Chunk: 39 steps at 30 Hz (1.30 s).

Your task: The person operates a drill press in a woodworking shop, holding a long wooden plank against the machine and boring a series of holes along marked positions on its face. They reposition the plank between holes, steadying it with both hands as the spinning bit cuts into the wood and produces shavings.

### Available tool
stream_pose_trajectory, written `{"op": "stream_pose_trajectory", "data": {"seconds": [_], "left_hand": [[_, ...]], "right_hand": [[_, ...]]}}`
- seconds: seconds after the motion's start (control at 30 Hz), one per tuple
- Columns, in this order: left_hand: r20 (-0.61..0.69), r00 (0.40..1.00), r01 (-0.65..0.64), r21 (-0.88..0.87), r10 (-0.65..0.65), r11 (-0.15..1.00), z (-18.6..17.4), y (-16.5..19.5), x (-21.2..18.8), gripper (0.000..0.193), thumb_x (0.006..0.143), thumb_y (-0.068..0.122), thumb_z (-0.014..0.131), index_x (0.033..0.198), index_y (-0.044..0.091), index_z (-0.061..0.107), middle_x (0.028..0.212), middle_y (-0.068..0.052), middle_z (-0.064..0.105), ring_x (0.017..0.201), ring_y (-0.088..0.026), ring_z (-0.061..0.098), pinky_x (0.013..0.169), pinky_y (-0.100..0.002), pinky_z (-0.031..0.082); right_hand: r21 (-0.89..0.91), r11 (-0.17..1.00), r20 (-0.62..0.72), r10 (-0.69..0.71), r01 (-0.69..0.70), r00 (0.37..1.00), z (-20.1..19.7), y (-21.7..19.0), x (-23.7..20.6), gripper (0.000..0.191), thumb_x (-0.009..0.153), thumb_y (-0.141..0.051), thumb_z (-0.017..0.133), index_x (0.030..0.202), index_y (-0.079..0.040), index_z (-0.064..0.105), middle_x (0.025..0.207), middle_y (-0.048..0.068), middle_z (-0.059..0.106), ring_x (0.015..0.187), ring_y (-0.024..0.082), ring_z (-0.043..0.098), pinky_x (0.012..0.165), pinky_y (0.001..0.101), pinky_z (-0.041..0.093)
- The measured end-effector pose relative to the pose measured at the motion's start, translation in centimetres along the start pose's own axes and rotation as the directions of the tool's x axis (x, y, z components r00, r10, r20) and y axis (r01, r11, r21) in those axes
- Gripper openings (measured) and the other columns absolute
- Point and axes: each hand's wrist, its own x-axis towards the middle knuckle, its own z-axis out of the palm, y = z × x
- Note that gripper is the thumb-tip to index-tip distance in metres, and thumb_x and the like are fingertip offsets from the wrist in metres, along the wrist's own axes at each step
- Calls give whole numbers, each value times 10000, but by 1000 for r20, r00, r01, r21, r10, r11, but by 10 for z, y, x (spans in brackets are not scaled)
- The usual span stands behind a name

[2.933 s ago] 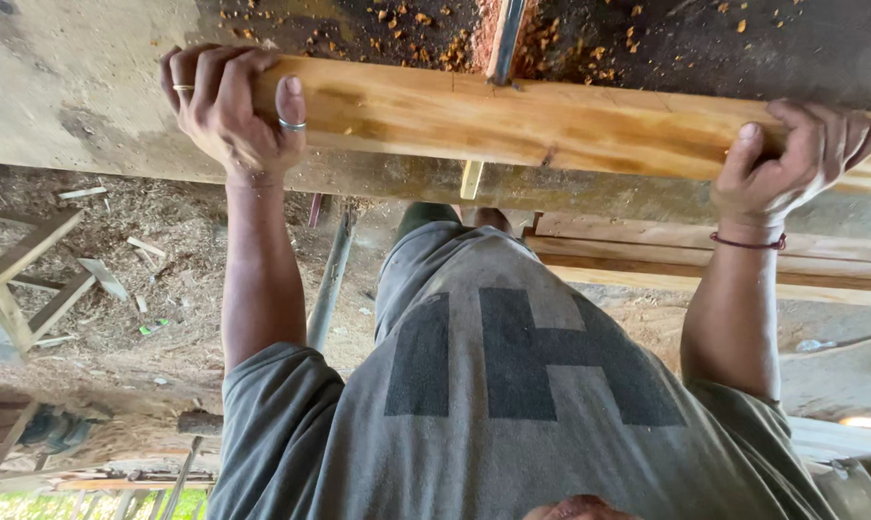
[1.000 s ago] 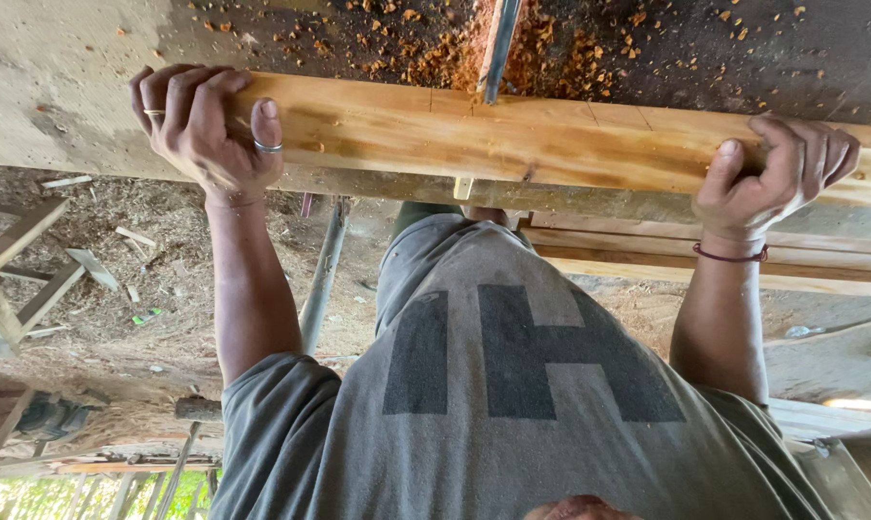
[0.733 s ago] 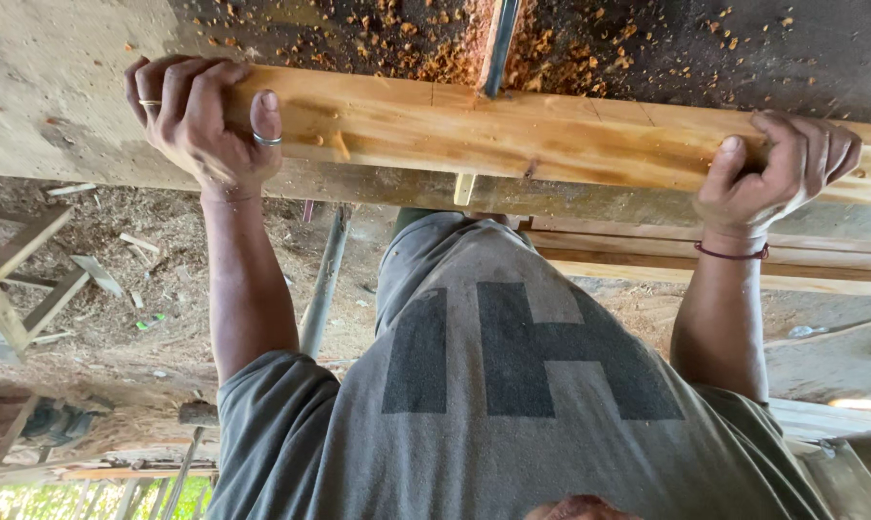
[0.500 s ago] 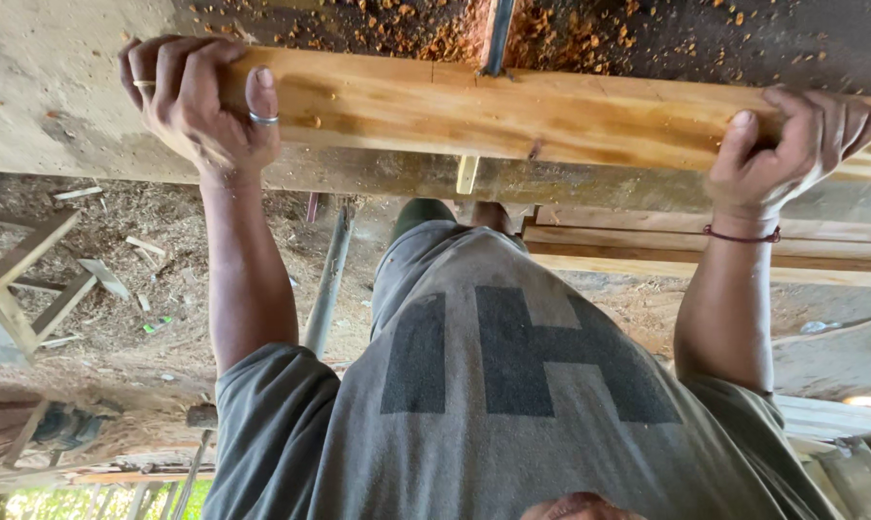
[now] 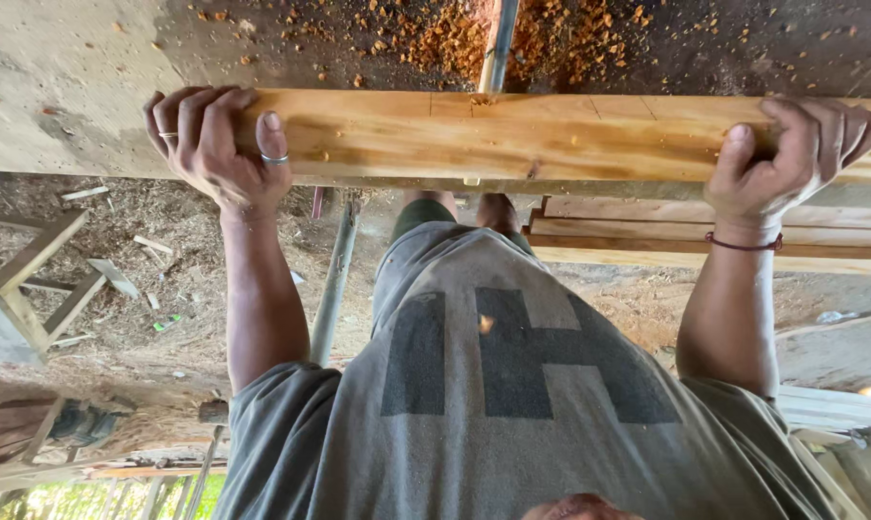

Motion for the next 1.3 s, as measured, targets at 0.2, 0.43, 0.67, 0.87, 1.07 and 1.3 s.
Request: {"op": "stream_pose_trajectory", "data": {"seconds": [0.2, 0.43, 0.67, 0.87, 1.07, 1.3], "left_hand": [[17, 1000, 8, -19, -8, 1000, -1, -4, 0, 589, 1114, 589, 504, 918, 97, 761, 960, -72, 745, 991, -284, 671, 1007, -482, 453], [-15, 1000, -14, -34, 13, 999, 0, -7, 6, 560, 1092, 571, 540, 905, 93, 764, 938, -74, 750, 968, -289, 679, 1001, -498, 454], [34, 999, -16, -33, 18, 999, -4, -6, 9, 537, 1106, 555, 560, 940, 85, 759, 964, -80, 742, 995, -305, 668, 1010, -495, 458], [24, 1000, -15, -18, 15, 1000, 1, -10, 11, 543, 1099, 577, 555, 948, 99, 764, 972, -71, 742, 1010, -293, 672, 1032, -503, 449], [-9, 1000, -28, -50, 27, 998, 7, -15, 15, 559, 1080, 594, 556, 916, 106, 774, 947, -63, 760, 975, -297, 680, 987, -487, 472], [35, 999, -38, -48, 40, 998, 4, -12, 23, 539, 1096, 576, 573, 956, 89, 757, 993, -74, 749, 1022, -307, 667, 1044, -513, 450]], "right_hand": [[0, 1000, -2, -6, 6, 1000, 0, -4, 3, 439, 1122, -443, 602, 1035, -31, 727, 1070, 132, 712, 1071, 353, 585, 1049, 514, 422], [-11, 1000, 17, 18, -18, 1000, 1, -5, 4, 437, 1136, -458, 605, 1044, -45, 715, 1080, 120, 717, 1071, 348, 581, 1067, 509, 409], [-23, 1000, 12, 0, 0, 1000, 0, -8, 8, 404, 1107, -428, 585, 1044, -52, 720, 1060, 126, 703, 1074, 350, 582, 1074, 511, 400], [-12, 1000, 18, -7, 7, 1000, 2, -5, 10, 399, 1121, -420, 584, 1046, -53, 722, 1074, 123, 710, 1076, 348, 587, 1074, 503, 405], [-11, 998, -28, -60, 60, 998, 6, 1, 11, 356, 1115, -373, 586, 1040, -52, 720, 1059, 120, 709, 1056, 343, 591, 1061, 504, 400], [-13, 1000, -4, -23, 23, 1000, 6, -1, 14, 326, 1088, -341, 602, 1050, -40, 721, 1073, 121, 704, 1062, 348, 584, 1075, 506, 394]]}}
